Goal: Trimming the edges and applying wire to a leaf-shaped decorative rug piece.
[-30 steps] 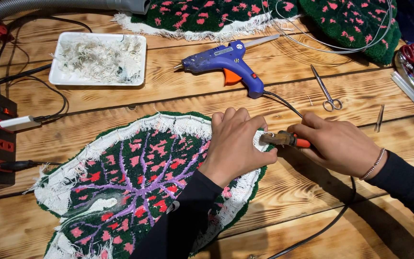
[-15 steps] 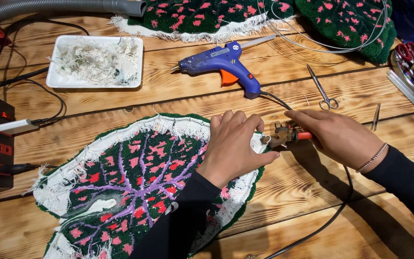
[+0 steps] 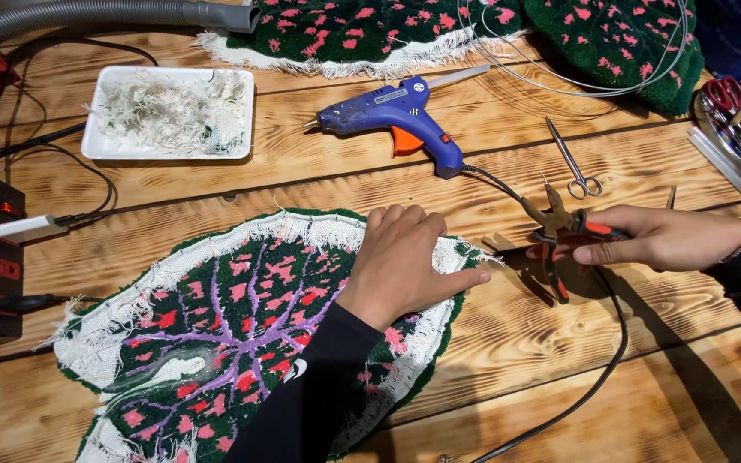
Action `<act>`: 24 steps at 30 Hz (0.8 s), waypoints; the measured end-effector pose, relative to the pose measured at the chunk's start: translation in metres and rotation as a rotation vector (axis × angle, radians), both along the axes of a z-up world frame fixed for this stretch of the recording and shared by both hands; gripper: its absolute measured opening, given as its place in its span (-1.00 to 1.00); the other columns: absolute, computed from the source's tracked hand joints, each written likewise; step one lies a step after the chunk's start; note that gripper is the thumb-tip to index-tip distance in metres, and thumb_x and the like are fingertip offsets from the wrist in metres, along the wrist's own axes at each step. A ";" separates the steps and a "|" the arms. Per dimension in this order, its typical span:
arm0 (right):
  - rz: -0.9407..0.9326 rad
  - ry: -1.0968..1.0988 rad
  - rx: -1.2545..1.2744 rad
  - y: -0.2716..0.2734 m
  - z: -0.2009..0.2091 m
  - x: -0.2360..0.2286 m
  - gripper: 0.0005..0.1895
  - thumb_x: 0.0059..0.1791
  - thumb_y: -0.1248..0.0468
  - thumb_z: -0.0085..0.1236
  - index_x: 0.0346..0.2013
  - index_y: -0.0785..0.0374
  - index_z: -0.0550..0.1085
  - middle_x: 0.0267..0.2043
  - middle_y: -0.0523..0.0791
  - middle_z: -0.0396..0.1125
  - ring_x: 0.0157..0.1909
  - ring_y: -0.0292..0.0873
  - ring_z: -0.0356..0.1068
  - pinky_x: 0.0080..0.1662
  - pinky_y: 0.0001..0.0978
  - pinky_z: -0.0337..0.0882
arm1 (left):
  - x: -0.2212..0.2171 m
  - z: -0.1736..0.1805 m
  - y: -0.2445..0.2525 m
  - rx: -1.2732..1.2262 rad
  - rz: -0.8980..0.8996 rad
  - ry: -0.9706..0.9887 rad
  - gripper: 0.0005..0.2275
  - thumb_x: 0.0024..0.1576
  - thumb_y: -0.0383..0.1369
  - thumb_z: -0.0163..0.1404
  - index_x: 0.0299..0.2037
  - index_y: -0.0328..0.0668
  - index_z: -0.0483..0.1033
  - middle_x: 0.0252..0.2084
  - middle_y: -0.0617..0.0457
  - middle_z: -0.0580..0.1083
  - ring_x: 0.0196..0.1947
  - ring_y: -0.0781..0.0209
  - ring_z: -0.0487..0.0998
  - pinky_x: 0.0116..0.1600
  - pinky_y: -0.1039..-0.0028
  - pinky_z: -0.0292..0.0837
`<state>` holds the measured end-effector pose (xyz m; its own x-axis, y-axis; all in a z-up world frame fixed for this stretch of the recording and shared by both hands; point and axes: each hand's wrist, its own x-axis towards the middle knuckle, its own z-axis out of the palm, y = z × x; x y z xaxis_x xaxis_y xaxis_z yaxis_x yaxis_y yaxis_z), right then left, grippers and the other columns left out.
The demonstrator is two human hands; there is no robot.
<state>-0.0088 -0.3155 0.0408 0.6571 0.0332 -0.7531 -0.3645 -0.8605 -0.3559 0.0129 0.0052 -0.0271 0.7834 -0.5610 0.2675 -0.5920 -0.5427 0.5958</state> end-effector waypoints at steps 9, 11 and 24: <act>-0.001 -0.014 0.372 0.001 -0.027 -0.002 -0.46 -0.03 0.10 0.07 0.22 0.20 0.54 0.14 -0.13 0.54 0.20 -0.26 0.41 0.19 -0.38 0.34 | 0.003 0.004 0.005 0.049 -0.041 0.107 -0.37 -0.06 0.23 0.13 -0.12 -0.25 0.59 -0.23 -0.10 0.56 -0.09 0.00 0.51 0.13 0.22 0.16; 0.029 -0.014 0.294 0.009 -0.020 -0.004 -0.48 -0.02 0.07 0.09 0.19 0.16 0.56 0.09 -0.16 0.51 0.16 -0.28 0.42 0.17 -0.39 0.36 | 0.004 0.004 0.007 0.012 -0.056 0.100 -0.40 -0.08 0.19 0.17 -0.11 -0.21 0.59 -0.22 -0.07 0.56 -0.08 0.02 0.51 0.10 0.23 0.15; -0.320 -0.323 0.767 0.081 -0.038 -0.026 -0.68 0.00 0.26 0.21 0.01 0.25 0.41 -0.35 -0.22 0.36 -0.38 -0.35 0.36 -0.35 -0.47 0.37 | -0.003 0.027 0.007 -0.016 -0.078 0.122 -0.51 -0.18 0.04 0.31 -0.18 -0.07 0.56 -0.24 0.03 0.55 -0.07 0.03 0.51 0.06 0.26 0.14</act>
<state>-0.0351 -0.2346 0.0028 0.8975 0.2307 -0.3759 -0.3289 -0.2176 -0.9189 0.0096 0.0119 -0.0005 0.7647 -0.6180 0.1825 -0.5547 -0.4872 0.6744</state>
